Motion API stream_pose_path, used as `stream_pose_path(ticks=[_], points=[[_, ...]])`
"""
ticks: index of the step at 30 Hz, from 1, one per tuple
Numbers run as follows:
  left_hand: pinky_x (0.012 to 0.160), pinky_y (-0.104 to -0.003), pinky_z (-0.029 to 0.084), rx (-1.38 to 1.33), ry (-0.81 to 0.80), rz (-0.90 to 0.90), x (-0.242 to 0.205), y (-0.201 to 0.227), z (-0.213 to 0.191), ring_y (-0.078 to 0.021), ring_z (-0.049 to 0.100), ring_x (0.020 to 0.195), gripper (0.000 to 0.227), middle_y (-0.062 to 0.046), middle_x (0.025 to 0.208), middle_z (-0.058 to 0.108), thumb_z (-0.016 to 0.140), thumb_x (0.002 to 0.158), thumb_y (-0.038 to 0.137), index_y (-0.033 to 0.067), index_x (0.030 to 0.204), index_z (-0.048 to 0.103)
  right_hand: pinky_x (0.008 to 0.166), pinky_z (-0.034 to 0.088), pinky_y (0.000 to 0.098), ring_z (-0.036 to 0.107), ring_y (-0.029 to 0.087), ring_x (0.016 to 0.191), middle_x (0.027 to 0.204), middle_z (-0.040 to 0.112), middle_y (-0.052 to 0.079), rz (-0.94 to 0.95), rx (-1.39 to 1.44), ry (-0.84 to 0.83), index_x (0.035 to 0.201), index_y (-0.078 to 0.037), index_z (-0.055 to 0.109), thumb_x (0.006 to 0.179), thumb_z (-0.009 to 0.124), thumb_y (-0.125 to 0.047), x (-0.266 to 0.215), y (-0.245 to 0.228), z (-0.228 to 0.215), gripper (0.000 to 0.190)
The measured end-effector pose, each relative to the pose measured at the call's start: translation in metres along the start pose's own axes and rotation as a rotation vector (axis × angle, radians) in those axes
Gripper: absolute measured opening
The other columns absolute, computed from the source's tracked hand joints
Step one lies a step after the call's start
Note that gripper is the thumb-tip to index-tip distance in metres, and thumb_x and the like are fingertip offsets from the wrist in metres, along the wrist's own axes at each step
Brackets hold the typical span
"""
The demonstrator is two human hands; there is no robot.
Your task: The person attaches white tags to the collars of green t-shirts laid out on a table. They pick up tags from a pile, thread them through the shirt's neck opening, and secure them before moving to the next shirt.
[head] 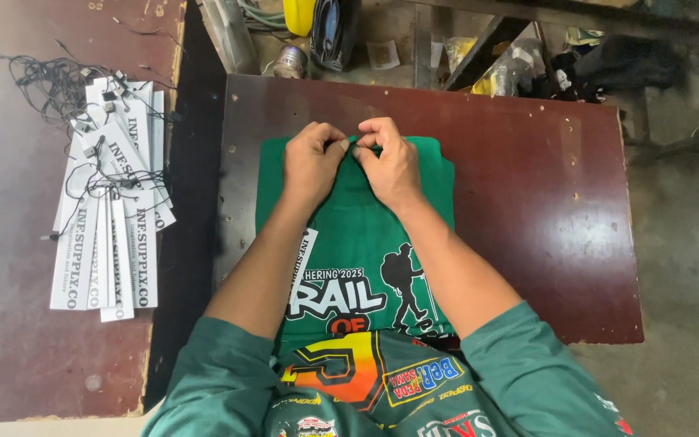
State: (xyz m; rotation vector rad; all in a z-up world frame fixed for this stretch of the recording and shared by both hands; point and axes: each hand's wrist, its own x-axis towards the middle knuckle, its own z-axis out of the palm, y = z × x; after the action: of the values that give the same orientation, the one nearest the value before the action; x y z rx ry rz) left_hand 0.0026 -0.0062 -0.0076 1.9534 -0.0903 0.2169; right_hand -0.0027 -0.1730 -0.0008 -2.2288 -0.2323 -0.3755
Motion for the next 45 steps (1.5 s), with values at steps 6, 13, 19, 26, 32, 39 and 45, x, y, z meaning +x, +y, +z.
stream_pose_path(ticks=[6,13,19,26,32,39,45], points=[[0.078,-0.040,0.054,-0.013,-0.006,-0.013,-0.003,0.006,-0.003,-0.0272,0.069,0.089,0.004,-0.007,0.086,0.067,0.074,0.089,0.011,0.0123,0.093,0.073,0.080,0.057,0.0385,0.072,0.025,0.081,0.081,0.075,-0.002,-0.060,0.019,0.016,0.099,-0.021,0.074,0.091,0.077,-0.015,-0.001,-0.001,-0.003,0.011],[0.078,-0.038,0.055,0.006,-0.007,0.021,-0.005,0.016,-0.004,-0.0249,0.070,0.092,0.013,-0.002,0.087,0.066,0.079,0.085,0.015,0.0185,0.096,0.074,0.078,0.056,0.0395,0.071,0.028,0.077,0.076,0.073,0.000,-0.120,-0.009,0.035,0.089,-0.021,0.070,0.093,0.073,-0.015,-0.002,0.011,0.002,0.008],[0.077,-0.041,0.054,0.042,-0.008,-0.002,-0.003,0.007,0.001,-0.0276,0.068,0.089,0.005,-0.005,0.084,0.064,0.075,0.088,0.016,0.0153,0.092,0.072,0.064,0.054,0.0393,0.066,0.030,0.064,0.067,0.067,0.008,-0.059,0.041,0.036,0.089,-0.018,0.072,0.094,0.073,-0.014,-0.004,0.002,-0.004,0.007],[0.080,-0.040,0.054,0.071,-0.023,-0.082,-0.004,0.014,-0.002,-0.0250,0.068,0.092,0.003,-0.001,0.085,0.065,0.074,0.089,0.020,0.0187,0.091,0.071,0.059,0.051,0.0383,0.060,0.027,0.057,0.063,0.063,0.008,-0.046,0.056,0.010,0.087,-0.018,0.071,0.095,0.071,-0.015,-0.004,0.003,-0.006,0.009],[0.081,-0.042,0.054,0.079,-0.038,-0.129,-0.003,0.019,-0.005,-0.0257,0.069,0.093,0.004,-0.001,0.087,0.067,0.073,0.090,0.020,0.0176,0.093,0.072,0.061,0.052,0.0394,0.065,0.028,0.064,0.071,0.069,0.010,0.023,0.053,-0.011,0.090,-0.017,0.071,0.095,0.072,-0.016,-0.001,-0.003,-0.011,0.005],[0.089,-0.037,0.053,-0.321,0.083,-0.146,0.004,0.036,-0.029,-0.0187,0.067,0.099,0.020,-0.010,0.098,0.074,0.061,0.098,0.017,0.0096,0.112,0.074,0.070,0.055,0.0380,0.071,0.027,0.077,0.083,0.077,0.005,0.100,0.020,0.066,0.090,-0.017,0.070,0.098,0.063,-0.016,0.016,-0.014,-0.054,0.011],[0.084,-0.038,0.057,-0.070,0.132,-0.112,0.005,0.060,-0.046,-0.0241,0.072,0.096,0.018,-0.008,0.098,0.074,0.064,0.097,0.019,0.0128,0.110,0.074,0.075,0.054,0.0380,0.072,0.025,0.082,0.083,0.078,0.000,0.169,-0.109,0.178,0.085,-0.017,0.067,0.096,0.059,-0.016,0.025,0.021,-0.099,0.013]])
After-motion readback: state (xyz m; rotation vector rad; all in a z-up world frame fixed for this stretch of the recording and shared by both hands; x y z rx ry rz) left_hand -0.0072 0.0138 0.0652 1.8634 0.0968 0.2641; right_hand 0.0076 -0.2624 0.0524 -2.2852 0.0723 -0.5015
